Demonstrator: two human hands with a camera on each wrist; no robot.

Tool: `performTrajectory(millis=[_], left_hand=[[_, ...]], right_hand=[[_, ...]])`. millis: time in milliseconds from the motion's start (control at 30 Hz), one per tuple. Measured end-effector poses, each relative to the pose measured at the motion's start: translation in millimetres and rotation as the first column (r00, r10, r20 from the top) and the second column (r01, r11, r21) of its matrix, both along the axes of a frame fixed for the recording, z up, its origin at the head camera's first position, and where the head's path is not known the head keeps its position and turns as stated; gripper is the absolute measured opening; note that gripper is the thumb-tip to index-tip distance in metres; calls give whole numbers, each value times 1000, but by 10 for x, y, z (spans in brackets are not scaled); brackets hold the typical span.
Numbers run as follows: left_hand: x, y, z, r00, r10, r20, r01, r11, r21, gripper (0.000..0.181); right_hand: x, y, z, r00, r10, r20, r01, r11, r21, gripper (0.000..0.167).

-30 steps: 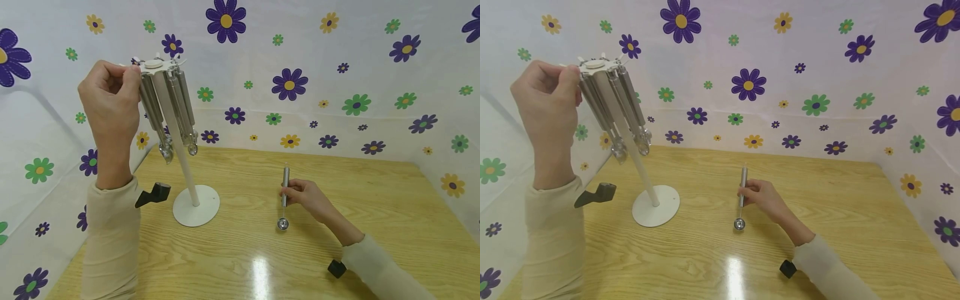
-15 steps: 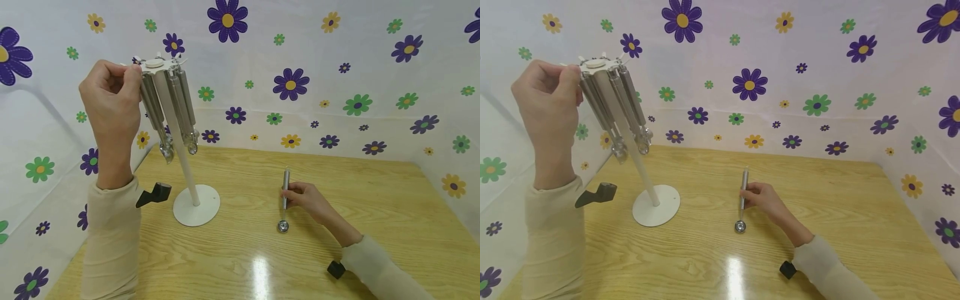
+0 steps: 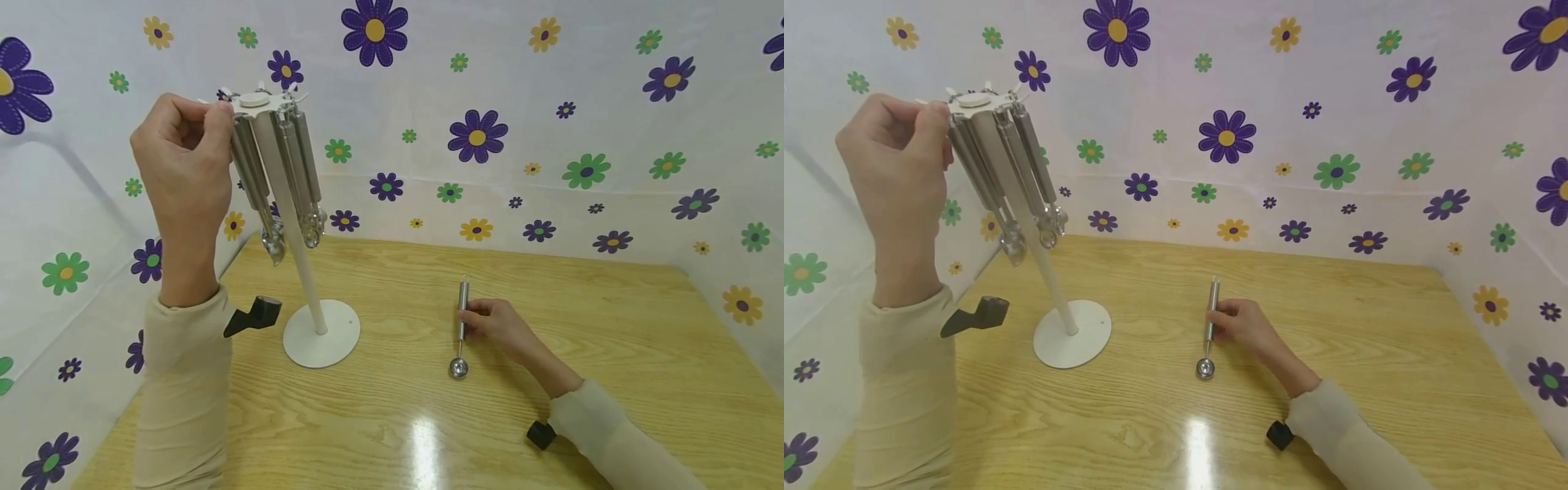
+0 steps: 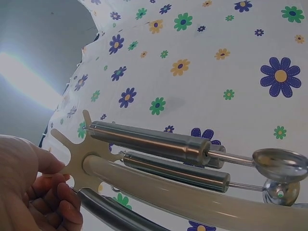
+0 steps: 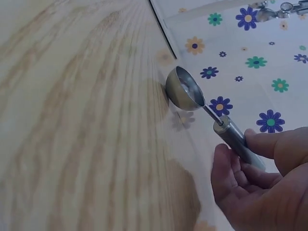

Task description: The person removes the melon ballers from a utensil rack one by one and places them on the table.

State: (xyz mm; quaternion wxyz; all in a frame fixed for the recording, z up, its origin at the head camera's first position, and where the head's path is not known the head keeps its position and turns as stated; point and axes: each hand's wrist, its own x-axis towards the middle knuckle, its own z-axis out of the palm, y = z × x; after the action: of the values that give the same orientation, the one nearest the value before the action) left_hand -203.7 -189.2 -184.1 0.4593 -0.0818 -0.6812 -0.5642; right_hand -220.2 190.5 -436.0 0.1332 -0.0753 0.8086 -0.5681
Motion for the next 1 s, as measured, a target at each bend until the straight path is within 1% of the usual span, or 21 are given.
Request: performTrajectory(millis=[167,267,367,433,567,767,1000], left_hand=[[4,19,13,1000,-3,-4,3,1000,1,13],[4,29,24,1000,-11,-9,11,1000,6,13],[0,34,32,1000,-17,-11,17,1000,8,13],[-4,32,32,1000,-10,-6,10,1000,2,13],[-14,26,26,1000,11,8,-11,1000,-19,12],[-18,26,21,1000,-1,-1,1,1000,-10,12],[6,16,14,1000,3,2,-3,1000,5,13]], right_hand=[[-29,-38,-45,998,-57,6,56,995,86,32],[-41,-69,-80,996,-92,14,90,991,95,33],[-44,-96,-104,993,-115,-1,115,989,93,33],[-37,-116,-107,992,-122,-16,123,989,87,31],[-21,-152,-90,990,-134,-40,138,985,107,24],[-19,-184,-68,987,-148,-62,155,978,139,21],[-17,-211,-75,987,-153,-57,161,973,164,20]])
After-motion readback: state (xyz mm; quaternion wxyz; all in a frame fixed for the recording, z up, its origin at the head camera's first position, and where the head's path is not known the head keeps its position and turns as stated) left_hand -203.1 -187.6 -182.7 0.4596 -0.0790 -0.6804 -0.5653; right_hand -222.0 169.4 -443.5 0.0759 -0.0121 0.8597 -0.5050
